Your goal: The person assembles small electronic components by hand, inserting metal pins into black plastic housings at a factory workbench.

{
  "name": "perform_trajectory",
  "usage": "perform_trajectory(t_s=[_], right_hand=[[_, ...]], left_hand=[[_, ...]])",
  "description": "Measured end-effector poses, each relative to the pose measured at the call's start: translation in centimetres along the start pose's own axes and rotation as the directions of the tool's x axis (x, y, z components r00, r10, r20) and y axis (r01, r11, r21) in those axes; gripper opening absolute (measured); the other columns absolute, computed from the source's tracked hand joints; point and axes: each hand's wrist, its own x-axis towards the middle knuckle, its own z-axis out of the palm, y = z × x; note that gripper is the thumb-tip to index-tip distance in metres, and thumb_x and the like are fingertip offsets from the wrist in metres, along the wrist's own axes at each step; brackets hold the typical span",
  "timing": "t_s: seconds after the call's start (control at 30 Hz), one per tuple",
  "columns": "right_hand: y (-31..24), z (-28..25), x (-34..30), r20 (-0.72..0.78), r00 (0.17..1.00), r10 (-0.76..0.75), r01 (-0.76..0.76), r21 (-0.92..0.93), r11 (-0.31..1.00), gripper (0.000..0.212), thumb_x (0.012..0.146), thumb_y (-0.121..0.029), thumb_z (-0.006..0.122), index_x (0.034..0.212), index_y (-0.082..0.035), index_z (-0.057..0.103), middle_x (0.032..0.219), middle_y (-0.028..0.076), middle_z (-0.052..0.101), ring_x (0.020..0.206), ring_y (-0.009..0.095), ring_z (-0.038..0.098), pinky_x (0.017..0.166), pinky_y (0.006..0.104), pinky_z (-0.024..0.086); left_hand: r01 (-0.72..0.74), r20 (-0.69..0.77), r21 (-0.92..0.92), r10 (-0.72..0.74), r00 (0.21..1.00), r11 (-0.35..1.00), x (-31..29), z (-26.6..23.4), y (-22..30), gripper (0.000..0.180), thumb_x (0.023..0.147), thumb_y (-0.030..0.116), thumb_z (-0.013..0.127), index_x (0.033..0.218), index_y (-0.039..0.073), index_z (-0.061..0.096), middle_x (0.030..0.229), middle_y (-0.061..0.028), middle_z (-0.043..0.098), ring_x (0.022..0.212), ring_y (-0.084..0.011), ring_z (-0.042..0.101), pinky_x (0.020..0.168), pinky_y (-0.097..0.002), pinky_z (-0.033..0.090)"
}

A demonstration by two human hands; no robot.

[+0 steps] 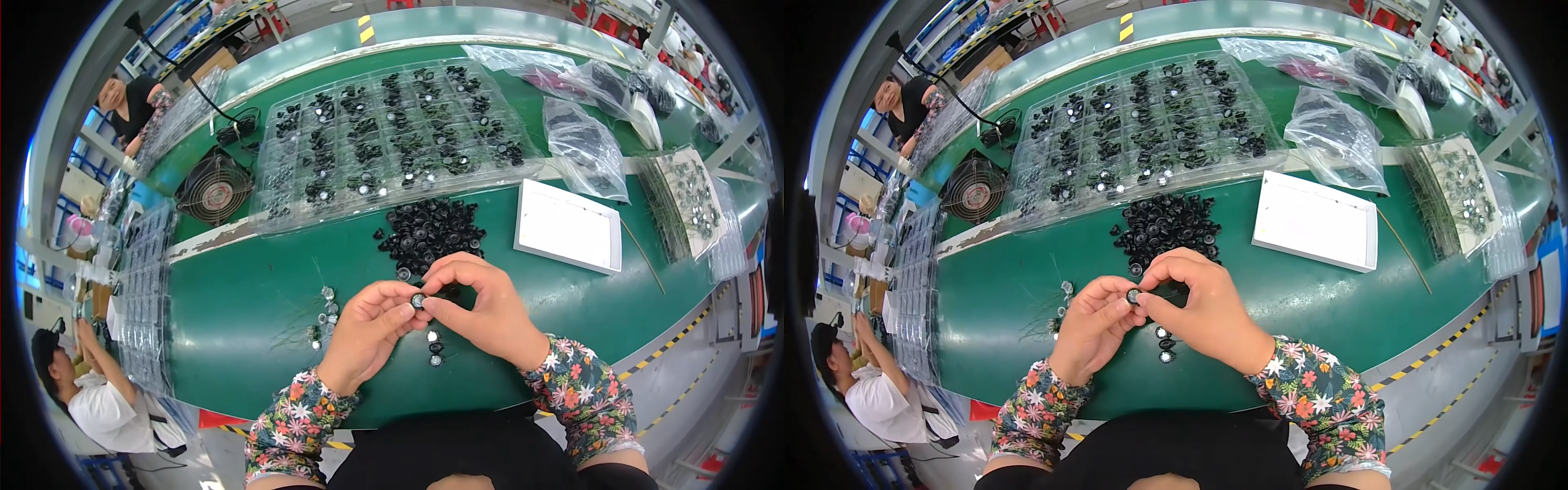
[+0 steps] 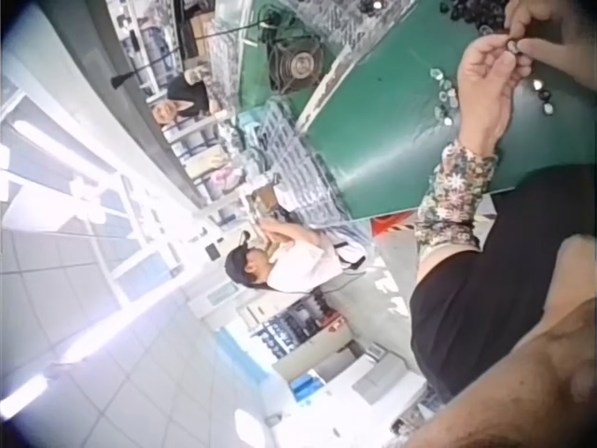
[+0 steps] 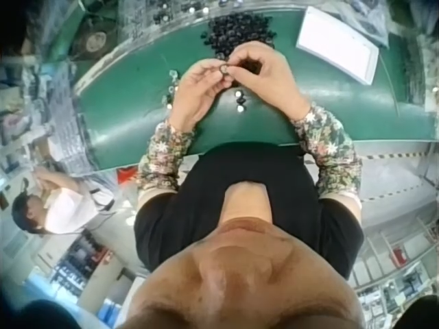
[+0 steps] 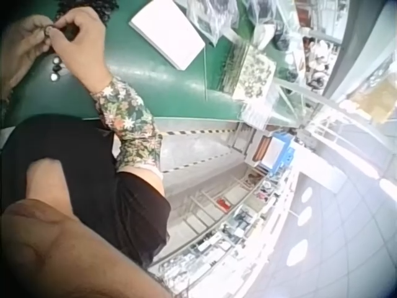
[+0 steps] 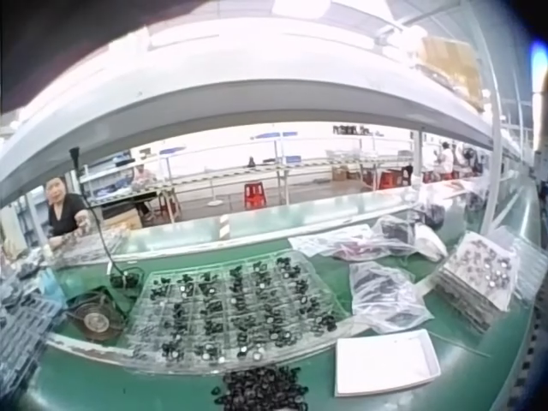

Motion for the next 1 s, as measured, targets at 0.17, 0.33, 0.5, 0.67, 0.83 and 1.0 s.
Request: perform_trajectory(t_s=[0.17, 0.33, 0.5, 0.67, 0.83, 1.0], right_hand=[[0.1, 0.2, -0.1, -0.019, 1.000, -0.020, 0.020, -0.014, 1.000, 0.014, 0.073, -0.006, 0.071, 0.084, -0.001, 0.063, 0.090, 0.010, 0.062, 0.091, 0.021, 0.061, 0.080, 0.0312, 0.049], [0.2, 0.4, -0.2, -0.032, 0.999, -0.037, 0.036, -0.035, 0.999, 0.015, 0.072, -0.004, 0.070, 0.083, -0.001, 0.061, 0.092, 0.010, 0.061, 0.090, 0.022, 0.061, 0.079, 0.0312, 0.049], [0.3, 0.7, -0.3, -0.072, 0.981, -0.181, 0.161, -0.227, 0.961, 0.016, 0.068, -0.003, 0.069, 0.079, -0.005, 0.057, 0.093, 0.008, 0.060, 0.086, 0.027, 0.060, 0.076, 0.0361, 0.048], [0.4, 1.2, -0.4, -0.066, 0.949, -0.307, 0.247, -0.445, 0.861, 0.017, 0.066, -0.005, 0.069, 0.077, -0.007, 0.056, 0.096, 0.007, 0.059, 0.088, 0.027, 0.058, 0.077, 0.0387, 0.043], [0.2, 1.6, -0.4, -0.048, 0.931, -0.361, 0.278, -0.548, 0.789, 0.017, 0.064, -0.002, 0.070, 0.076, -0.006, 0.058, 0.098, 0.008, 0.062, 0.090, 0.028, 0.059, 0.080, 0.0369, 0.044], [0.2, 2.2, -0.2, -0.046, 0.941, -0.335, 0.270, -0.494, 0.826, 0.018, 0.063, 0.002, 0.068, 0.073, -0.003, 0.054, 0.099, 0.010, 0.062, 0.090, 0.028, 0.059, 0.078, 0.0372, 0.046]], left_hand=[[0.022, 0.017, -0.026, -0.022, 1.000, 0.999, 0.0, 0.0, 0.0, 0.018, 0.093, 0.005, 0.054, 0.110, 0.003, 0.057, 0.101, -0.0087, 0.064, 0.092, -0.0170, 0.063, 0.084, -0.0316, 0.052], [0.002, 0.008, 0.012, -0.002, 1.000, 1.000, -0.1, -0.1, -0.2, 0.018, 0.091, 0.002, 0.055, 0.109, 0.001, 0.058, 0.102, -0.0088, 0.063, 0.094, -0.0167, 0.063, 0.084, -0.0316, 0.052], [-0.127, -0.070, 0.166, 0.140, 0.988, 0.978, -0.1, 0.7, -0.7, 0.019, 0.088, -0.005, 0.057, 0.106, -0.001, 0.060, 0.101, -0.0084, 0.064, 0.091, -0.0153, 0.064, 0.082, -0.0291, 0.053], [-0.223, -0.125, 0.363, 0.285, 0.950, 0.905, -0.2, 1.3, -1.1, 0.020, 0.086, -0.008, 0.058, 0.104, -0.002, 0.062, 0.097, -0.0073, 0.064, 0.087, -0.0127, 0.064, 0.079, -0.0244, 0.053], [-0.229, -0.190, 0.459, 0.347, 0.918, 0.858, -0.1, 1.8, -1.2, 0.015, 0.085, -0.008, 0.058, 0.098, -0.003, 0.061, 0.090, -0.0046, 0.064, 0.082, -0.0084, 0.063, 0.072, -0.0200, 0.051], [-0.270, -0.178, 0.448, 0.381, 0.907, 0.852, 0.1, 1.7, -1.4, 0.011, 0.084, -0.008, 0.058, 0.093, -0.002, 0.060, 0.087, -0.0037, 0.064, 0.079, -0.0068, 0.062, 0.069, -0.0196, 0.051]])
